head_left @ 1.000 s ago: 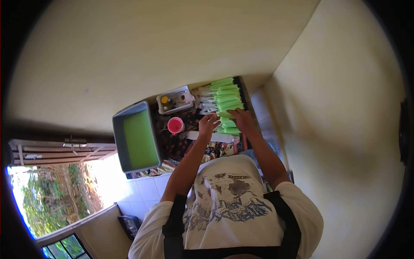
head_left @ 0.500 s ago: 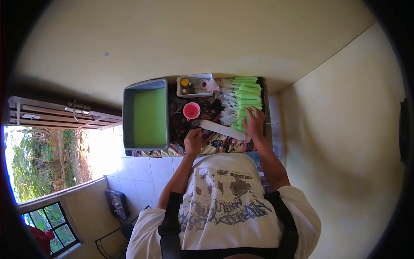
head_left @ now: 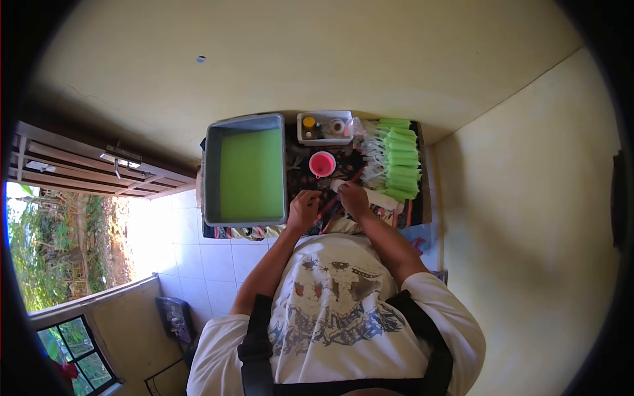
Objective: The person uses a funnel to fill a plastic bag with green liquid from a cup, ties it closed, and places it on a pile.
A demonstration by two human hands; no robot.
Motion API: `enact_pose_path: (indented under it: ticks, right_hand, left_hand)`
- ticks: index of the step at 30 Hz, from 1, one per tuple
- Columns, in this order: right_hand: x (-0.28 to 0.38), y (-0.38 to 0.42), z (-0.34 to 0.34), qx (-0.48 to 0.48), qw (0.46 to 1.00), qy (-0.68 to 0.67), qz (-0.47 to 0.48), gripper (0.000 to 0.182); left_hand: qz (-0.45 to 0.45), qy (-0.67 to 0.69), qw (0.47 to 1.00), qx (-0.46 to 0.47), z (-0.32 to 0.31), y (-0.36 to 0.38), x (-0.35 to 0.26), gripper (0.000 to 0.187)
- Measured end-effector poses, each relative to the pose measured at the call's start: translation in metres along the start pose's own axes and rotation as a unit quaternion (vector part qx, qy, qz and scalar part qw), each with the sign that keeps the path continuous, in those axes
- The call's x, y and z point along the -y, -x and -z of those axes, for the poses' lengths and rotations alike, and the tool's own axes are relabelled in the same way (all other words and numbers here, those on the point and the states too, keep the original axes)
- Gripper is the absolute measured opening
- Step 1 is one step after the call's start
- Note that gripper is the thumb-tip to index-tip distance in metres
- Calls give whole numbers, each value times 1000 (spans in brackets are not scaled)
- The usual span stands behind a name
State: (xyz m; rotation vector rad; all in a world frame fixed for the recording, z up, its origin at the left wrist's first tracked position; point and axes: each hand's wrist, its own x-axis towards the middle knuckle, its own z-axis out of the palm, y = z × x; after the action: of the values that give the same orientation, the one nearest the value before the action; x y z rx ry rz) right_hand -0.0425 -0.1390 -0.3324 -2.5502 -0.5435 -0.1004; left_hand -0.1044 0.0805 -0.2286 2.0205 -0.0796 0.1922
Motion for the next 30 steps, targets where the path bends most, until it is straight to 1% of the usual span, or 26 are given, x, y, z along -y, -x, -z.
enact_pose_path:
  ticks: [2, 5, 8, 11, 17, 20, 23, 24, 26, 27, 29, 30]
  right_hand:
    - [9, -2, 2, -31, 999, 9, -9, 8]
    - [29, 3, 6, -80, 993, -4, -85, 6]
    - [34, 11, -3, -145, 977, -58, -145, 8]
    - [43, 20, 6, -161, 969, -56, -176, 11]
    - [56, 20, 19, -206, 952, -143, -175, 17]
    - [69, 11, 38, -244, 940, -162, -173, 15]
    - [89, 5, 76, -232, 956, -139, -111, 13]
    - [99, 2, 92, -220, 957, -157, -104, 13]
    - [122, -3, 122, -194, 957, -195, -89, 12]
    - [129, -5, 136, -135, 959, -218, -118, 15]
    - [133, -13, 144, -91, 938, -322, -91, 17]
    - [136, -16, 146, -68, 922, -372, -79, 17]
  left_hand:
    - [-4, 9, 1000, 28, 10, -1, 1, 19]
    - [25, 57, 996, 61, 21, 0, 9, 17]
    - [-33, 43, 995, 83, 31, -3, 17, 15]
    - [-54, 62, 992, 99, 36, -3, 22, 15]
    - [20, 99, 986, 136, 42, -6, 13, 17]
    - [17, 95, 985, 141, 42, -9, 12, 19]
    - [-2, 113, 988, 105, 36, -18, 15, 24]
    - [-4, 120, 988, 99, 38, -21, 7, 25]
    - [-10, 132, 987, 85, 52, -32, -29, 28]
    - [-32, 123, 989, 71, 58, -38, -46, 29]
    - [-76, 100, 991, 45, 67, -44, -70, 32]
    - [-72, 116, 989, 50, 69, -44, -72, 31]
